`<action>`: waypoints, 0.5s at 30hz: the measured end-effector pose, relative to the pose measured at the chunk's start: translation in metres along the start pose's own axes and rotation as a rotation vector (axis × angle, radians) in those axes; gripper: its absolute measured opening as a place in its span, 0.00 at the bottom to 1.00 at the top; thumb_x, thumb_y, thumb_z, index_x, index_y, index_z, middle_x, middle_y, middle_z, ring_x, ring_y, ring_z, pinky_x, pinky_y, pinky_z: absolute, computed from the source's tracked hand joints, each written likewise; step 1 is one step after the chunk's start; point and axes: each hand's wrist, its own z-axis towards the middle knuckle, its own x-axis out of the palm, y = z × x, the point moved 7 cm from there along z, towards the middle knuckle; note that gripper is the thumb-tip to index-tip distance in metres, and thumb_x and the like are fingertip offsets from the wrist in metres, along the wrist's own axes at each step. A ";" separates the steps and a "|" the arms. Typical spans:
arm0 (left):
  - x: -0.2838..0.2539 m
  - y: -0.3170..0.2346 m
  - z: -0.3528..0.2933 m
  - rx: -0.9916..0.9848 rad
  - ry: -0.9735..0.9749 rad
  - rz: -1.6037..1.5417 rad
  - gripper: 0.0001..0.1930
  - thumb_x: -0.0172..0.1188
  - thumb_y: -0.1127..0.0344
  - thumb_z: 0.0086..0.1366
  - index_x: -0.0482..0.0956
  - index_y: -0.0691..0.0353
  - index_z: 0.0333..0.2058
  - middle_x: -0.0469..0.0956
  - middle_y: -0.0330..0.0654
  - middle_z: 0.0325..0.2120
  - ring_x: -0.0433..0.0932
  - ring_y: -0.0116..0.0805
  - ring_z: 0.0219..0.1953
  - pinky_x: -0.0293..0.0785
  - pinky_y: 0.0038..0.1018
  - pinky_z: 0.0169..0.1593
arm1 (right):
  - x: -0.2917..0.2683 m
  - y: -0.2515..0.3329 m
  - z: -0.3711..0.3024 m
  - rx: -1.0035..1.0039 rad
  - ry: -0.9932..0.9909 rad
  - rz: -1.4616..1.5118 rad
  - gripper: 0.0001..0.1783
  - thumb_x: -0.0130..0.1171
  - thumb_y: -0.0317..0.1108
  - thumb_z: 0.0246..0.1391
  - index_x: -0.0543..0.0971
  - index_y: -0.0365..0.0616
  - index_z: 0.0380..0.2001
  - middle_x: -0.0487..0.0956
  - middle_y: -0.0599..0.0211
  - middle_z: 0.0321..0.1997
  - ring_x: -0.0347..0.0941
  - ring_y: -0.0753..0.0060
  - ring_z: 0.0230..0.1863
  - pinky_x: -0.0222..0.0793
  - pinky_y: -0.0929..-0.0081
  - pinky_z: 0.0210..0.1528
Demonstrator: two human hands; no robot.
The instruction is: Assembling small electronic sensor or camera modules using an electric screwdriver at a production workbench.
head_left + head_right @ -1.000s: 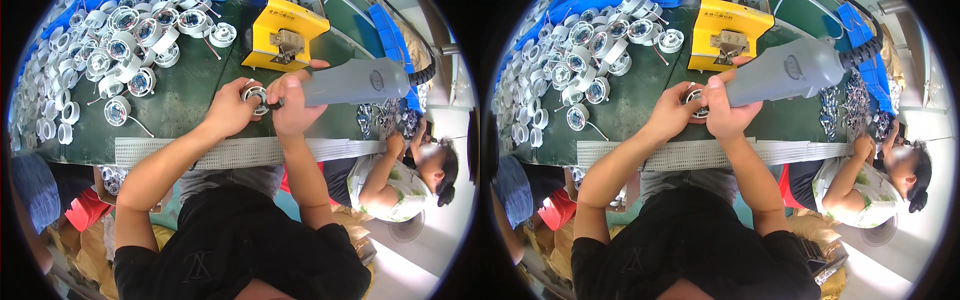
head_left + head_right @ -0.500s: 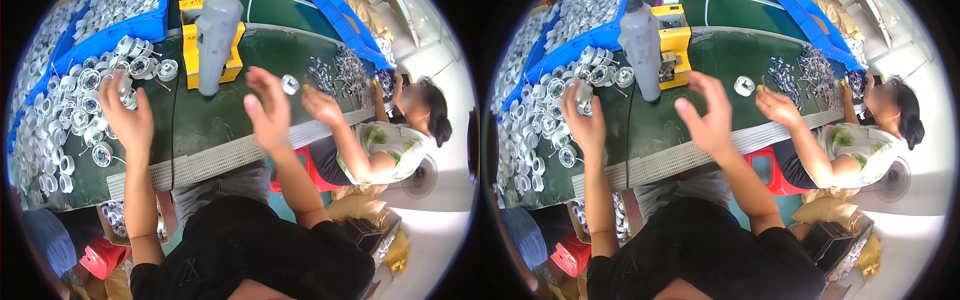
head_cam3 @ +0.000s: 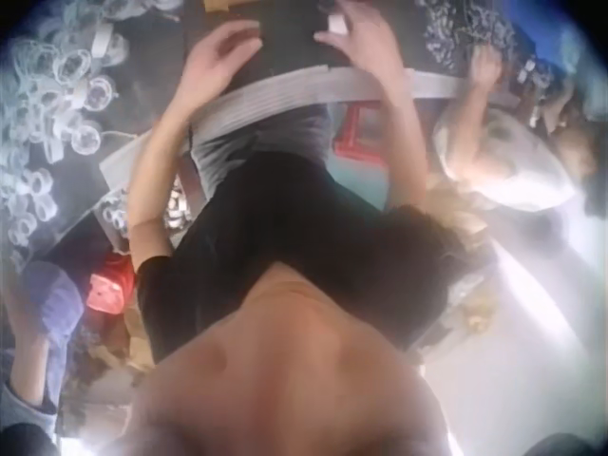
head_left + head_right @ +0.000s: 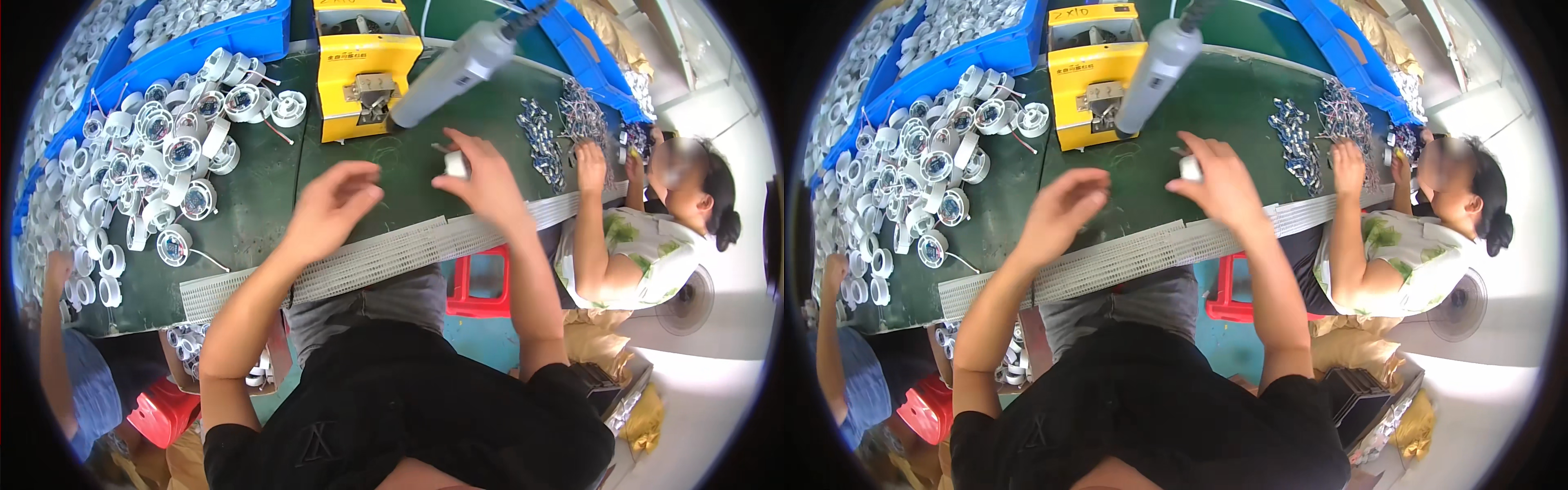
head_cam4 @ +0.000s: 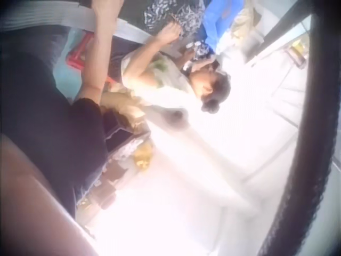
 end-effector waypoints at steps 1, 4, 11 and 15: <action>0.011 0.009 -0.001 -0.116 0.123 -0.088 0.24 0.61 0.61 0.67 0.68 0.64 0.57 0.74 0.46 0.50 0.75 0.30 0.50 0.73 0.28 0.53 | 0.004 0.021 -0.004 0.041 -0.063 0.179 0.43 0.76 0.36 0.36 0.70 0.44 0.59 0.78 0.57 0.47 0.75 0.59 0.45 0.71 0.66 0.48; 0.041 0.008 -0.004 -0.314 0.292 -0.459 0.27 0.59 0.61 0.68 0.64 0.64 0.61 0.74 0.43 0.50 0.73 0.28 0.51 0.71 0.26 0.54 | 0.017 0.074 -0.025 -0.030 -0.185 0.386 0.48 0.79 0.36 0.30 0.69 0.40 0.58 0.75 0.58 0.53 0.75 0.65 0.48 0.70 0.68 0.51; 0.025 -0.010 -0.014 -0.147 0.422 -0.316 0.34 0.55 0.74 0.63 0.55 0.58 0.67 0.73 0.41 0.46 0.72 0.27 0.50 0.70 0.27 0.53 | 0.042 0.048 -0.013 0.142 0.065 0.891 0.24 0.50 0.42 0.65 0.70 0.36 0.57 0.74 0.54 0.54 0.72 0.62 0.55 0.64 0.65 0.61; 0.013 -0.006 -0.011 -0.228 0.335 -0.309 0.31 0.52 0.76 0.60 0.57 0.58 0.63 0.73 0.43 0.47 0.73 0.28 0.48 0.71 0.26 0.52 | 0.066 0.047 -0.016 0.227 0.270 1.087 0.18 0.51 0.26 0.63 0.72 0.36 0.56 0.78 0.57 0.50 0.75 0.70 0.51 0.69 0.73 0.56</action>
